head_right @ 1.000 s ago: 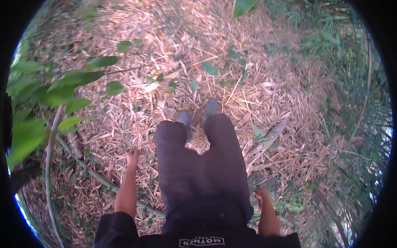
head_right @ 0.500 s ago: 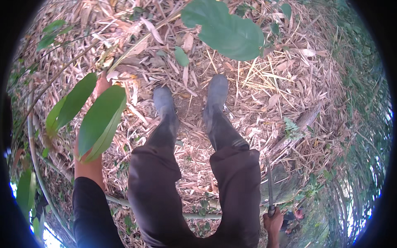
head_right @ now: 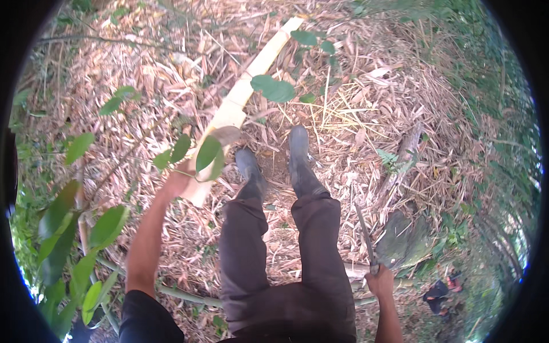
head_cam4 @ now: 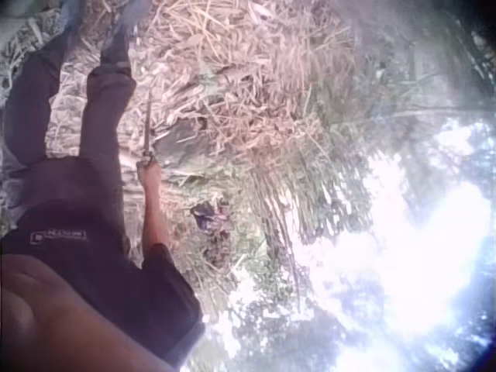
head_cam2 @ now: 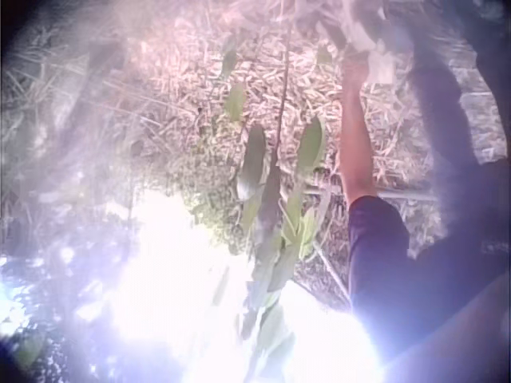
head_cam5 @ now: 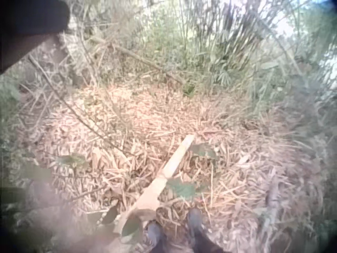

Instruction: The person sits on the ground in a bamboo grove and uses a machete to split a large green bamboo stalk. They first use a wooden stick to pry open a cut in the stalk, then strike the stalk with the machete to split it into long, thin strips.

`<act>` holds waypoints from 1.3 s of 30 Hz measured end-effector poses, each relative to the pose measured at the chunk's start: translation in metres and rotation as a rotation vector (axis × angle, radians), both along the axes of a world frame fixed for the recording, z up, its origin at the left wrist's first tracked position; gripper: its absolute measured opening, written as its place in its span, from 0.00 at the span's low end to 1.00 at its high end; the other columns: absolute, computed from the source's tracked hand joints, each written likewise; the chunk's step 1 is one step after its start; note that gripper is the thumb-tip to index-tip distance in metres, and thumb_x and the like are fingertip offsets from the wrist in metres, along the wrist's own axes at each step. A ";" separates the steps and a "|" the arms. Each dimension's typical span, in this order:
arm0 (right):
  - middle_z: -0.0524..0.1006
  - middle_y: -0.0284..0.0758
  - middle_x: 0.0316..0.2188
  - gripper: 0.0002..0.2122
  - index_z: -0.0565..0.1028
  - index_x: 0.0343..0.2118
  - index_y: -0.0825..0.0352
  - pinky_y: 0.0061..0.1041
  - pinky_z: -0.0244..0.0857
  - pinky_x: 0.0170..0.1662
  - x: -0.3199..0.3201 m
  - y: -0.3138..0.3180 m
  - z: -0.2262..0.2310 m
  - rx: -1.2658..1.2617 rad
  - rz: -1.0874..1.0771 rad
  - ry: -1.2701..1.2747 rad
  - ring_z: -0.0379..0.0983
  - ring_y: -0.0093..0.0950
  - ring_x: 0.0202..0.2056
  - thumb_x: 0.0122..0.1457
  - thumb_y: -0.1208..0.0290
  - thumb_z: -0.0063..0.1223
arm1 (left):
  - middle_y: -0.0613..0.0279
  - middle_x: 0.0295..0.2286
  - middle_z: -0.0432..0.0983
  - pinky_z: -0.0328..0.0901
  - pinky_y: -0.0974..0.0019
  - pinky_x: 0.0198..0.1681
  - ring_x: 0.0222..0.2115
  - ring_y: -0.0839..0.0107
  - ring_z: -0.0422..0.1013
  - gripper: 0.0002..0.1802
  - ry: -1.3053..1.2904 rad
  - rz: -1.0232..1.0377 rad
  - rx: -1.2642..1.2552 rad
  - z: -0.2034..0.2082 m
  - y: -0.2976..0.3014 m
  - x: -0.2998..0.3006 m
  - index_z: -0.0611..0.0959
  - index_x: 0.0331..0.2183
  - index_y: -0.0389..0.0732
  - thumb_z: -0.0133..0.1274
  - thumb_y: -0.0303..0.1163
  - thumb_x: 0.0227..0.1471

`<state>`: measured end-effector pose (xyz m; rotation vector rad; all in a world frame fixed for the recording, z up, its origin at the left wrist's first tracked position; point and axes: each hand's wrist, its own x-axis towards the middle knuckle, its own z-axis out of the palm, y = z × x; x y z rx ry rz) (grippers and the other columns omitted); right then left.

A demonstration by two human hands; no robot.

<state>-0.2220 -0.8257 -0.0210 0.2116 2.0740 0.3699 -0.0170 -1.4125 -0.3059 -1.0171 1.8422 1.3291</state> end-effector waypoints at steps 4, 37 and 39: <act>0.80 0.49 0.27 0.19 0.76 0.38 0.75 0.40 0.71 0.36 0.008 -0.049 0.018 -0.268 -0.114 0.180 0.79 0.42 0.30 0.47 0.65 0.63 | 0.50 0.39 0.81 0.71 0.60 0.45 0.37 0.63 0.77 0.24 -0.007 0.283 0.249 0.107 0.051 -0.024 0.75 0.53 0.31 0.54 0.28 0.56; 0.79 0.36 0.42 0.31 0.72 0.54 0.76 0.28 0.68 0.50 -0.017 0.101 0.090 -0.843 -0.876 -0.272 0.74 0.26 0.42 0.45 0.73 0.70 | 0.59 0.40 0.77 0.69 0.55 0.44 0.41 0.64 0.74 0.36 -0.189 0.930 0.161 0.162 0.365 -0.114 0.76 0.49 0.41 0.37 0.65 0.64; 0.79 0.35 0.40 0.30 0.72 0.53 0.76 0.28 0.68 0.50 -0.013 0.110 0.103 -0.823 -0.945 -0.296 0.74 0.26 0.41 0.45 0.73 0.70 | 0.51 0.53 0.73 0.63 0.42 0.58 0.51 0.52 0.71 0.43 -0.267 1.083 0.330 0.143 0.356 -0.161 0.72 0.57 0.38 0.43 0.67 0.60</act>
